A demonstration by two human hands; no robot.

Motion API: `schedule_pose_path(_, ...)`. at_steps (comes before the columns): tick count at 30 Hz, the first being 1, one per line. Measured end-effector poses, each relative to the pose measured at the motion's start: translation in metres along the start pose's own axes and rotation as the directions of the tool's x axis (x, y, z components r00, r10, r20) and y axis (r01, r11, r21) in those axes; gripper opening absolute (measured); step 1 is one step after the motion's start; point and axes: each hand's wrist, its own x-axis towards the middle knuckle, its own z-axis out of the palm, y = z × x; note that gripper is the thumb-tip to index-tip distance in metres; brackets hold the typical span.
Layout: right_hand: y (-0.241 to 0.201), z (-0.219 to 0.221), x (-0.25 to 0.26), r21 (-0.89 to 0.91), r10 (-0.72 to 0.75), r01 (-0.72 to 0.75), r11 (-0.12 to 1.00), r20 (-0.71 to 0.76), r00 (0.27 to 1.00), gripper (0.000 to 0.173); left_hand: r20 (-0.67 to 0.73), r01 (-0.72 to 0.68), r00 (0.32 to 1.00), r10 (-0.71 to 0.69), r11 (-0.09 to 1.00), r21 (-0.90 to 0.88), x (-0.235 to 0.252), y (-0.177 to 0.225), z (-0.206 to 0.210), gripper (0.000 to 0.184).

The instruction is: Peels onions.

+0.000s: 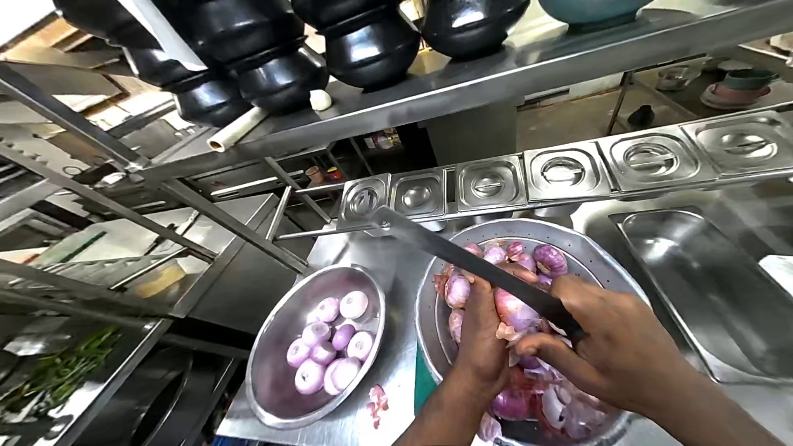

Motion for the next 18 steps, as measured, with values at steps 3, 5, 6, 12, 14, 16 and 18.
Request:
schedule_pose_path(3,0.001,0.0,-0.001,-0.023,-0.042,0.042,0.999,0.024,0.999,0.055,0.028,-0.041,0.999,0.039,0.995,0.089,0.001,0.002,0.0,0.077)
schedule_pose_path(5,0.002,0.001,-0.002,-0.046,-0.059,0.06,0.997,0.021,0.998,0.054,0.019,-0.046,0.999,0.044,0.995,0.094,0.002,0.001,0.001,0.075)
schedule_pose_path(6,0.001,0.002,-0.004,-0.066,-0.078,0.078,0.995,0.007,0.997,0.054,0.015,-0.044,0.999,0.043,0.996,0.075,0.002,0.0,0.001,0.072)
schedule_pose_path(12,-0.016,0.015,-0.029,-0.149,-0.253,0.257,0.955,0.044,0.966,0.054,-0.038,0.075,0.996,-0.081,0.987,-0.142,0.015,-0.008,0.002,0.083)
schedule_pose_path(14,-0.007,0.013,-0.032,-0.12,-0.25,0.255,0.96,0.052,0.967,0.054,-0.063,0.106,0.991,-0.12,0.976,-0.191,0.017,-0.011,0.002,0.084)
schedule_pose_path(16,0.0,0.009,-0.034,-0.089,-0.276,0.282,0.955,0.07,0.959,0.054,-0.096,0.149,0.98,-0.173,0.965,-0.216,0.016,-0.011,0.003,0.082)
schedule_pose_path(18,0.001,0.008,-0.038,-0.073,-0.338,0.346,0.935,0.102,0.936,0.053,-0.152,0.249,0.949,-0.277,0.952,-0.177,0.016,-0.005,0.01,0.082)
